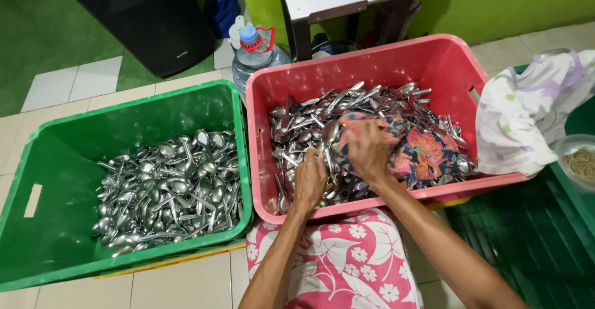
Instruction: Wiping and sorting metal spoons from a pink bin into a green bin.
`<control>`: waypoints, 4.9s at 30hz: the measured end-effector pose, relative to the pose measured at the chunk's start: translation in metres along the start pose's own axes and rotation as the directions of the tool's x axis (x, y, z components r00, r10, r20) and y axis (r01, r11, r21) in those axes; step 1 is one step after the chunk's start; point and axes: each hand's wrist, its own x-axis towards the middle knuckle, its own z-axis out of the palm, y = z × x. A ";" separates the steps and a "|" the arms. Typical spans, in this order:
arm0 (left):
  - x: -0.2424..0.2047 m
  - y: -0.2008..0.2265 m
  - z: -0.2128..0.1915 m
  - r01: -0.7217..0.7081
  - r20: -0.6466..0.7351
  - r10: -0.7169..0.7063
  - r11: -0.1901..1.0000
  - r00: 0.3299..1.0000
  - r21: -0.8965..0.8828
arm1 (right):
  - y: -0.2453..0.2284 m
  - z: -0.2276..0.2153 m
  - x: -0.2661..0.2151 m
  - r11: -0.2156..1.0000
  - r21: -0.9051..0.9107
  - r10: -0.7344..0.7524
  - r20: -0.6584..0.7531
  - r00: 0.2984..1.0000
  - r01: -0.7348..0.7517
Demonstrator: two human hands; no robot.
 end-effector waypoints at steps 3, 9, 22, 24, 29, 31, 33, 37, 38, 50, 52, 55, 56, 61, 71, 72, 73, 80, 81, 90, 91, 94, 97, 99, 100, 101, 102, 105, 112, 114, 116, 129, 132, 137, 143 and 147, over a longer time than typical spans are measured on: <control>-0.008 0.018 -0.004 -0.099 0.023 0.098 0.994 0.995 0.048 | 0.006 0.028 -0.013 0.946 -0.148 -0.276 0.089 0.957 0.287; -0.006 0.010 -0.008 -0.150 -0.014 0.153 0.980 0.988 0.128 | -0.038 -0.020 0.004 0.877 0.479 -0.143 0.307 0.941 -0.023; 0.006 -0.014 0.018 -0.254 0.004 0.254 0.967 0.967 0.012 | -0.016 -0.014 -0.012 0.701 0.457 0.247 0.565 0.787 -0.548; 0.008 -0.022 0.019 -0.210 0.021 0.209 0.971 0.978 0.111 | 0.023 0.018 -0.014 0.821 0.304 0.267 0.543 0.796 -0.483; 0.020 -0.001 -0.002 0.110 -0.051 -0.134 0.936 0.990 -0.335 | 0.011 0.016 -0.022 0.757 0.414 0.099 0.692 0.715 -0.506; 0.038 -0.039 0.012 0.132 -0.009 -0.153 0.883 0.988 -0.450 | 0.014 0.020 -0.024 0.724 0.444 0.043 0.735 0.677 -0.528; 0.039 -0.035 0.011 0.261 0.118 -0.248 0.686 0.961 -0.679 | 0.017 0.017 -0.021 0.680 0.453 -0.011 0.792 0.611 -0.576; 0.058 -0.062 0.006 0.372 0.104 -0.433 0.597 0.895 -0.711 | -0.027 -0.039 -0.001 0.661 0.413 -0.014 0.841 0.540 -0.627; 0.071 -0.089 0.012 0.334 0.059 -0.485 0.503 0.873 -0.797 | -0.027 -0.045 0.001 0.665 0.382 -0.047 0.879 0.474 -0.642; 0.046 -0.024 -0.039 0.171 -0.149 -0.534 0.502 0.832 -0.848 | -0.038 -0.067 0.017 0.675 0.368 0.468 0.456 0.757 -0.640; 0.040 -0.016 -0.024 0.131 -0.209 -0.513 0.549 0.832 -0.826 | -0.049 -0.065 0.021 0.764 0.323 0.494 0.262 0.829 -0.558; 0.036 0.003 0.005 0.152 -0.289 -0.505 0.662 0.813 -0.734 | -0.052 -0.036 0.013 0.843 0.440 0.179 0.312 0.933 -0.309; 0.034 0.016 0.012 0.139 -0.277 -0.508 0.637 0.816 -0.759 | -0.041 -0.014 -0.002 0.978 0.207 -0.078 0.215 0.973 0.033; 0.021 0.052 -0.005 0.018 -0.313 -0.428 0.614 0.848 -0.789 | -0.018 0.012 -0.005 0.878 -0.234 -0.389 0.155 0.908 0.417; 0.022 0.028 -0.007 0.006 -0.410 -0.354 0.762 0.841 -0.647 | -0.001 0.025 -0.010 0.882 -0.281 -0.366 0.095 0.926 0.378; 0.027 0.018 -0.004 -0.011 -0.435 -0.326 0.790 0.839 -0.612 | -0.003 0.025 -0.008 0.908 -0.211 -0.348 0.103 0.932 0.362; 0.021 0.035 -0.010 -0.014 -0.437 -0.323 0.791 0.839 -0.612 | 0.000 0.027 -0.010 0.907 -0.211 -0.349 0.101 0.932 0.363; 0.014 0.035 -0.004 -0.150 -0.117 0.096 0.730 0.988 -0.667 | -0.041 -0.028 -0.006 0.960 0.279 -0.106 0.379 0.919 -0.004; 0.019 0.021 0.002 -0.130 -0.132 0.050 0.698 0.990 -0.704 | -0.049 -0.039 -0.007 0.952 0.304 -0.100 0.406 0.909 -0.031; 0.018 0.025 -0.031 -0.037 -0.378 -0.112 0.930 0.919 -0.365 | -0.026 -0.003 -0.013 0.976 0.167 -0.161 0.105 0.981 0.142; 0.017 0.026 -0.031 -0.045 -0.381 -0.104 0.931 0.919 -0.363 | -0.025 0.002 -0.011 0.975 0.166 -0.164 0.097 0.982 0.146; 0.004 0.020 -0.020 0.002 -0.189 -0.039 0.981 0.981 -0.196 | -0.025 0.013 -0.014 0.935 0.056 -0.350 -0.020 0.937 0.351; -0.014 0.028 -0.014 -0.072 -0.092 0.059 0.987 0.994 -0.144 | -0.022 0.017 -0.012 0.885 -0.048 -0.463 0.013 0.886 0.463; -0.028 0.066 -0.031 -0.045 -0.062 0.037 0.991 0.997 -0.123 | -0.017 0.017 -0.009 0.878 -0.197 -0.447 -0.013 0.894 0.436; -0.022 0.047 -0.024 -0.047 -0.060 0.040 0.991 0.997 -0.122 | -0.019 0.012 -0.003 0.879 -0.199 -0.446 -0.015 0.895 0.434; -0.016 0.028 -0.018 -0.011 -0.039 0.007 0.992 0.999 -0.124 | -0.020 0.007 0.002 0.944 -0.162 -0.301 -0.062 0.952 0.288; -0.010 0.008 -0.013 0.027 -0.022 -0.030 0.992 0.999 -0.121 | -0.023 0.004 0.007 0.984 -0.111 -0.147 -0.102 0.984 0.136; -0.011 -0.006 -0.015 0.082 0.067 -0.062 0.934 0.996 -0.349 | -0.015 -0.015 0.007 0.796 0.516 0.258 0.184 0.949 -0.316; -0.002 -0.006 0.005 0.161 0.087 -0.137 0.764 0.987 -0.624 | -0.016 0.005 -0.006 0.800 0.470 0.163 0.426 0.890 -0.372; 0.000 -0.007 0.003 0.199 0.081 -0.194 0.731 0.978 -0.653 | -0.025 -0.003 -0.009 0.812 0.437 0.171 0.457 0.873 -0.388; 0.006 -0.012 0.002 0.164 0.013 -0.203 0.751 0.979 -0.640 | -0.025 -0.007 -0.005 0.815 0.425 0.175 0.469 0.866 -0.394; 0.012 0.043 -0.098 -0.046 -0.316 -0.194 0.785 0.929 -0.617 | -0.042 -0.032 -0.003 0.857 0.309 0.204 0.532 0.822 -0.413; 0.039 -0.022 -0.137 -0.227 -0.471 -0.001 0.875 0.882 -0.428 | -0.039 -0.028 -0.005 0.870 0.291 0.216 0.500 0.839 -0.398; 0.029 -0.026 -0.174 0.151 -0.612 -0.052 0.982 0.789 0.112 | -0.035 -0.021 -0.004 0.883 0.292 0.183 0.508 0.841 -0.368; 0.025 -0.037 -0.144 0.110 -0.468 0.093 0.914 0.879 0.389 | -0.031 -0.019 -0.002 0.891 0.302 0.146 0.515 0.845 -0.338; 0.014 -0.015 -0.110 -0.093 -0.320 0.229 0.917 0.919 0.388 | -0.031 -0.018 -0.003 0.903 0.297 0.129 0.501 0.856 -0.310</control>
